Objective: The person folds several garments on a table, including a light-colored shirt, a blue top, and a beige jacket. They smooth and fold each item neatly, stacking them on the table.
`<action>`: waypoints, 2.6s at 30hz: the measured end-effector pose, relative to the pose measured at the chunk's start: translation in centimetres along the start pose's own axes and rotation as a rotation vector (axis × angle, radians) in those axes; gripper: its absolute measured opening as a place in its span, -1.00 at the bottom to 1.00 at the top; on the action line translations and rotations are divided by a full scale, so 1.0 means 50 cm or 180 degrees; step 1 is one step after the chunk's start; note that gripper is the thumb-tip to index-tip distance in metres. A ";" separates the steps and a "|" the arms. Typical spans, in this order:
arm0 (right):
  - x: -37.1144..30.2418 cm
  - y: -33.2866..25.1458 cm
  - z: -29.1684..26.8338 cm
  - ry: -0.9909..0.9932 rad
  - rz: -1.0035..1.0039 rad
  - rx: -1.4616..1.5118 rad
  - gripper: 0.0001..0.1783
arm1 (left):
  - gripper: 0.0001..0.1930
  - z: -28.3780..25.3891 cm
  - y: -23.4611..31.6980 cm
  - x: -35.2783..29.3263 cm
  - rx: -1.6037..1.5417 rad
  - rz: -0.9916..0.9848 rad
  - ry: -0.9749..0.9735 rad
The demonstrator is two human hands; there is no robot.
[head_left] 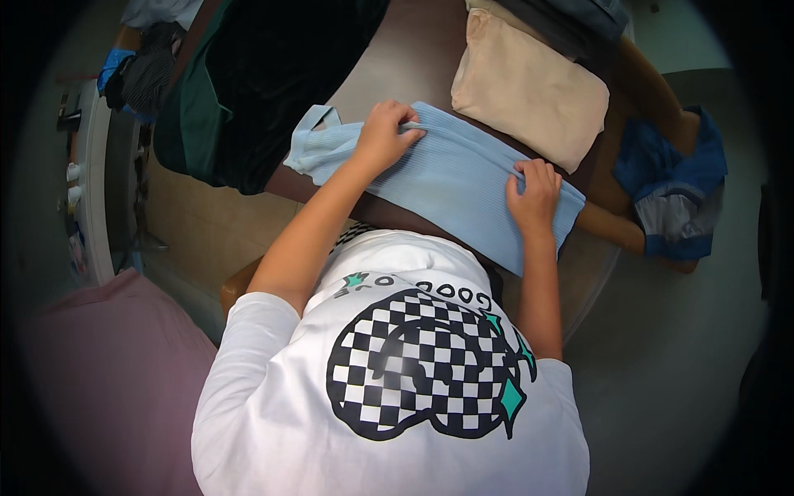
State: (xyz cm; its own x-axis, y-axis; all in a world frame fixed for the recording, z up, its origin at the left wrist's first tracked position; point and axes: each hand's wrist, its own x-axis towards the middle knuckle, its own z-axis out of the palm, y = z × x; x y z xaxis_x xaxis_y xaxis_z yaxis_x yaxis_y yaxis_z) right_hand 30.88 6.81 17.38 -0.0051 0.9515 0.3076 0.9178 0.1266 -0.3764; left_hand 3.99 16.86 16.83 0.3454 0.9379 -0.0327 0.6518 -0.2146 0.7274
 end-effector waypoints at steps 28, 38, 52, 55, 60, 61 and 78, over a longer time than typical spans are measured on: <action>-0.076 0.089 -0.054 0.0994 0.0894 -0.0787 -0.67 | -0.56 -0.087 -0.072 -0.130 0.1571 0.0007 0.2012; 0.086 -0.231 0.097 -0.0277 -0.1133 0.1124 -0.70 | -0.50 -0.157 -0.146 -0.179 -0.2677 -0.2419 0.2005; 0.152 -0.336 0.165 -0.0667 -0.2113 0.1278 -0.69 | -0.60 -0.192 -0.118 -0.206 -0.4400 -0.2227 0.0851; 0.140 -0.340 0.144 -0.1060 -0.2015 0.1416 -0.66 | -0.50 -0.189 -0.129 -0.190 -0.3971 -0.1864 0.0711; 0.161 -0.389 0.119 -0.1227 -0.1852 0.1265 -0.67 | -0.55 -0.208 -0.123 -0.165 -0.4288 -0.1501 0.0844; 0.163 -0.391 0.125 -0.1215 -0.1805 0.1363 -0.68 | -0.56 -0.212 -0.117 -0.163 -0.4312 -0.1438 0.0887; 0.235 -0.409 0.176 -0.2771 0.0419 0.3470 -0.66 | -0.58 -0.219 -0.158 -0.157 -0.3515 -0.1447 0.1226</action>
State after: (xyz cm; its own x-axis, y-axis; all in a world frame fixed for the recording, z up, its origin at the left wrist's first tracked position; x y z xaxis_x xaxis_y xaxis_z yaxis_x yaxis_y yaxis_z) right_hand 8.58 17.87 21.01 -0.5544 0.7889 -0.2653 0.1665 -0.2072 -0.9640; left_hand -11.28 14.21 18.83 -0.1027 0.9256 -0.3642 -0.3169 0.3166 0.8941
